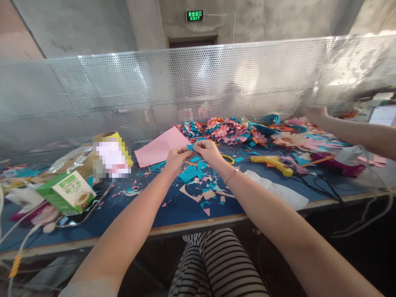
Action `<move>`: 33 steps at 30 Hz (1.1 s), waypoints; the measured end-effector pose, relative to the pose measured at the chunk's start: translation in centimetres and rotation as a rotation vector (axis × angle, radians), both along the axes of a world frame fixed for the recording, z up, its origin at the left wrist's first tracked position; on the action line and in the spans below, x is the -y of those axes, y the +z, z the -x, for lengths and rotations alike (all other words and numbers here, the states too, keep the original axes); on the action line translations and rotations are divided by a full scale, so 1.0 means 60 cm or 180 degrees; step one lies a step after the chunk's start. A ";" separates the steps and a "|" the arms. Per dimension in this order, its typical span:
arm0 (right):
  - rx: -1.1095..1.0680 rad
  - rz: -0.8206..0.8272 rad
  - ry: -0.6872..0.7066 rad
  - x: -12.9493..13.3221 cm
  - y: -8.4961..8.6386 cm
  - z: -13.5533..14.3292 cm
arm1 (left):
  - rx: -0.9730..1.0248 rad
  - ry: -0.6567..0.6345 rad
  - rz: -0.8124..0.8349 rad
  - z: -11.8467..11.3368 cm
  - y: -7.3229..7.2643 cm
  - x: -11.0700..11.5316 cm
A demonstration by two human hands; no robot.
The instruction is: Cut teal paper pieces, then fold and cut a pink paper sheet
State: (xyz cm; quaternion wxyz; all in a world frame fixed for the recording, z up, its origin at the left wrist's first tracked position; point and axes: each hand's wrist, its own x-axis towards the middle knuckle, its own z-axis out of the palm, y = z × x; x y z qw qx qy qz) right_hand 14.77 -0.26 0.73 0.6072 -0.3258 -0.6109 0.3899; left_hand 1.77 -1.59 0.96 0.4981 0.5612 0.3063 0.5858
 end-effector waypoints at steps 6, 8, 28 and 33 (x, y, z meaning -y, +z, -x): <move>0.0339 -0.0217 -0.0037 -0.001 0.001 -0.006 | -0.0208 0.0041 -0.0121 0.007 0.003 -0.003; 0.0578 -0.0483 -0.0085 -0.001 0.002 -0.010 | -0.0243 0.0104 -0.0152 0.009 0.002 -0.003; 0.0933 -0.1058 -0.0248 -0.011 -0.014 -0.019 | 0.0043 0.0248 0.0300 0.012 -0.001 -0.005; 0.0696 -0.0692 -0.0119 -0.019 -0.016 -0.014 | -0.0292 0.0414 -0.0080 0.009 -0.005 -0.008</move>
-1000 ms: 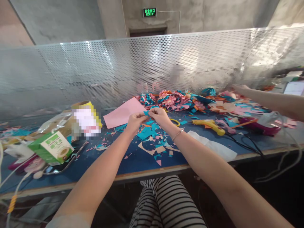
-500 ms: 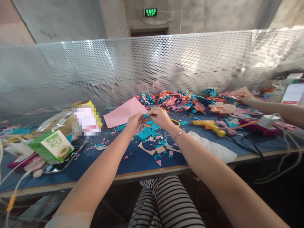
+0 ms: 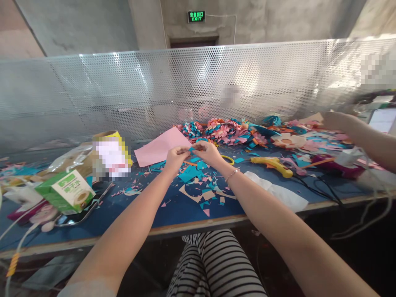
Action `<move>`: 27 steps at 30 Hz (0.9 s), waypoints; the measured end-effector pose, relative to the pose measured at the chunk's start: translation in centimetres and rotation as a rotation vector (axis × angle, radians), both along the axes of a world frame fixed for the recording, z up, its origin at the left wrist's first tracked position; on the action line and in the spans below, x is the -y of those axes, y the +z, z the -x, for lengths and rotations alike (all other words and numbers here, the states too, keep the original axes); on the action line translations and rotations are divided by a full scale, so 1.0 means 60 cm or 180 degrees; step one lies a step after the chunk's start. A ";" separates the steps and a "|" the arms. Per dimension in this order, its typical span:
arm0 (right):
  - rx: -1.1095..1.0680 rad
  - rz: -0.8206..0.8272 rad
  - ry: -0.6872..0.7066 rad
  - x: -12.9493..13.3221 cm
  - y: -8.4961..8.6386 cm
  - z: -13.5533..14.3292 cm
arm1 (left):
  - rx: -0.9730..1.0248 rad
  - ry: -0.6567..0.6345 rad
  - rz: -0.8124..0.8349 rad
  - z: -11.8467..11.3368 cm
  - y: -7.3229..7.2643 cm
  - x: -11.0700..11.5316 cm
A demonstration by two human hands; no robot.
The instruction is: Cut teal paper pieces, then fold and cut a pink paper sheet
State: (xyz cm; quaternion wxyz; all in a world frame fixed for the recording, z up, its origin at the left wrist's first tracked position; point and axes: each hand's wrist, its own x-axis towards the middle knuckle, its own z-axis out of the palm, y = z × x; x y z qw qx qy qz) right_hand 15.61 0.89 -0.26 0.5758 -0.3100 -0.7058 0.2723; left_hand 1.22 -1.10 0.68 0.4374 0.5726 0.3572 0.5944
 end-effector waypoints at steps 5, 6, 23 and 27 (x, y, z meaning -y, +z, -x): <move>-0.0004 0.0034 -0.0101 0.005 0.005 0.001 | -0.0229 0.0063 -0.0218 0.000 -0.004 -0.004; -0.0036 0.0085 -0.0091 0.006 0.006 0.001 | -0.0228 0.0068 -0.0218 0.000 -0.005 -0.004; -0.0637 0.0735 0.0425 0.016 0.006 0.007 | -0.0084 0.0247 0.0111 -0.006 -0.003 0.001; -0.0659 0.0755 0.0420 0.016 0.006 0.009 | 0.0166 0.0151 0.0331 -0.009 -0.001 0.005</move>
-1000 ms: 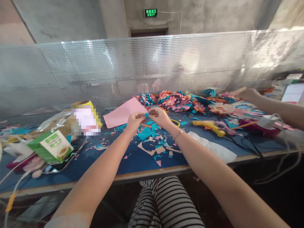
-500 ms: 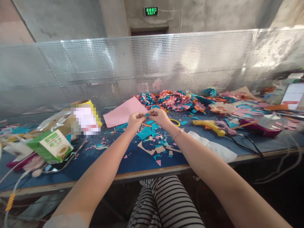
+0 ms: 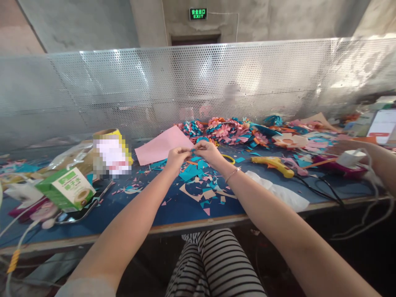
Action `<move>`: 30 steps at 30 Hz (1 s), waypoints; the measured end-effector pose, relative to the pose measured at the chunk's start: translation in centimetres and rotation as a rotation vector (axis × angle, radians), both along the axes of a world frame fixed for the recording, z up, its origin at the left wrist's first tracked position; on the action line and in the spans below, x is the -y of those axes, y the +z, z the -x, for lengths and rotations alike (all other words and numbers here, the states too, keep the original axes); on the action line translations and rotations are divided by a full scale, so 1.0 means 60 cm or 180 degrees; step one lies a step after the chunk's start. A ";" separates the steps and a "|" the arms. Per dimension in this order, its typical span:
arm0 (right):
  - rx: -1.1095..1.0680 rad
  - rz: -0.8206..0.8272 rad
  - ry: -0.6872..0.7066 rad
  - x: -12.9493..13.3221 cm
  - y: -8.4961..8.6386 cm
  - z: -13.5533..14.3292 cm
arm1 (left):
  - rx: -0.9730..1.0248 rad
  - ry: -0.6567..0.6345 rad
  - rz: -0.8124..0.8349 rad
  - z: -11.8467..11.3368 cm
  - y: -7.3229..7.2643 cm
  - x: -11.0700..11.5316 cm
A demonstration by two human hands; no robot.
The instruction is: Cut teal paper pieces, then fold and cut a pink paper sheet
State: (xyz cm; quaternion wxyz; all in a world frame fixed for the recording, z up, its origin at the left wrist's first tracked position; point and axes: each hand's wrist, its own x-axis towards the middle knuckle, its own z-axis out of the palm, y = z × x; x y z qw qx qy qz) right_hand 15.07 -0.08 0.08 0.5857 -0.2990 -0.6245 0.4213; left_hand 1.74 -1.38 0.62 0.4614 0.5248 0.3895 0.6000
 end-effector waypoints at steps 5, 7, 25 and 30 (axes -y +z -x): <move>-0.0048 0.0079 0.0060 -0.004 -0.004 0.001 | 0.0236 -0.0150 0.0305 -0.001 0.000 0.000; -0.0092 0.0117 0.0098 -0.006 -0.006 0.002 | 0.0271 -0.0148 0.0369 -0.002 -0.001 -0.001; 0.0205 0.0139 -0.0022 -0.013 -0.008 -0.005 | 0.0596 -0.0161 0.0646 0.002 -0.004 -0.009; -0.0150 0.0504 0.0205 0.000 0.003 -0.005 | 0.0563 -0.0330 0.0529 0.004 -0.004 -0.007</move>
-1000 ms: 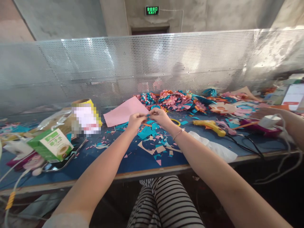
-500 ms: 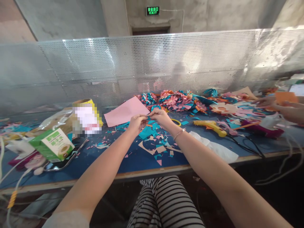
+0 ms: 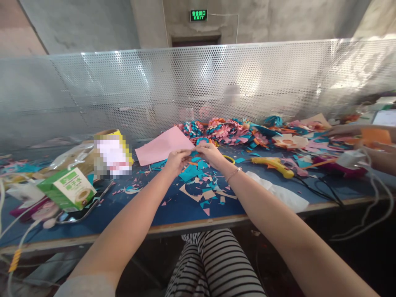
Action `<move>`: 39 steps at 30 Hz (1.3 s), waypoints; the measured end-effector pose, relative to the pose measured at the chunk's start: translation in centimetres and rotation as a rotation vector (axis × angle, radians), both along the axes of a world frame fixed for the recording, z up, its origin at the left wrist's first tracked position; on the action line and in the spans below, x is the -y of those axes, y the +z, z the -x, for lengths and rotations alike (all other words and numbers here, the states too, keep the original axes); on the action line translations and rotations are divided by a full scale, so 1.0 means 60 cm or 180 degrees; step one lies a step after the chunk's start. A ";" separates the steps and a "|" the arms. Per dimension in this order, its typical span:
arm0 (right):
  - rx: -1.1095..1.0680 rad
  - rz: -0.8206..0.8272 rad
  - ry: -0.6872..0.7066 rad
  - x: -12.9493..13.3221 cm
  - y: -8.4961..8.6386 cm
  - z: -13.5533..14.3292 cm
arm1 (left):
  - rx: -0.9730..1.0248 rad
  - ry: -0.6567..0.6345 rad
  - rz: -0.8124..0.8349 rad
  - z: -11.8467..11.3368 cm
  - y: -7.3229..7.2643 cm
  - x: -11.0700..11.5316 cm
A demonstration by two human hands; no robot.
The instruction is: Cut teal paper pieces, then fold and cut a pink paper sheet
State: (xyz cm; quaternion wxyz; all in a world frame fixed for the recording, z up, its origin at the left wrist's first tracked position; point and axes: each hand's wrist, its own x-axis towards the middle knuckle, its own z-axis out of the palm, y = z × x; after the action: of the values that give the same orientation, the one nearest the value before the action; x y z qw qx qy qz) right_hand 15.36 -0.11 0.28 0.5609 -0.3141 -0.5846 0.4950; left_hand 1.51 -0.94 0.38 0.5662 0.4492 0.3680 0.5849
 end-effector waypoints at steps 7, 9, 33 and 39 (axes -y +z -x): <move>-0.0043 0.0164 0.0061 -0.008 -0.010 0.002 | -0.0100 0.0144 -0.0181 -0.003 0.003 0.007; 0.0047 0.0192 0.0040 -0.009 -0.010 0.002 | -0.0106 0.0162 -0.0213 -0.004 0.005 0.009; 0.0463 -0.0763 -0.0244 -0.003 -0.006 0.003 | 0.0105 0.0085 -0.0273 -0.006 0.008 0.009; 0.0713 -0.1110 -0.0357 -0.006 -0.009 0.003 | 0.0144 0.0095 -0.0045 -0.003 0.010 0.010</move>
State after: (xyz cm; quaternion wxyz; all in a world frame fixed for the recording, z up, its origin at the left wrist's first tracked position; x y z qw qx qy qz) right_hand 15.17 0.28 -0.27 0.5649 -0.2974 -0.7017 0.3163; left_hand 1.71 -1.52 0.99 0.5624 0.4343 0.3576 0.6060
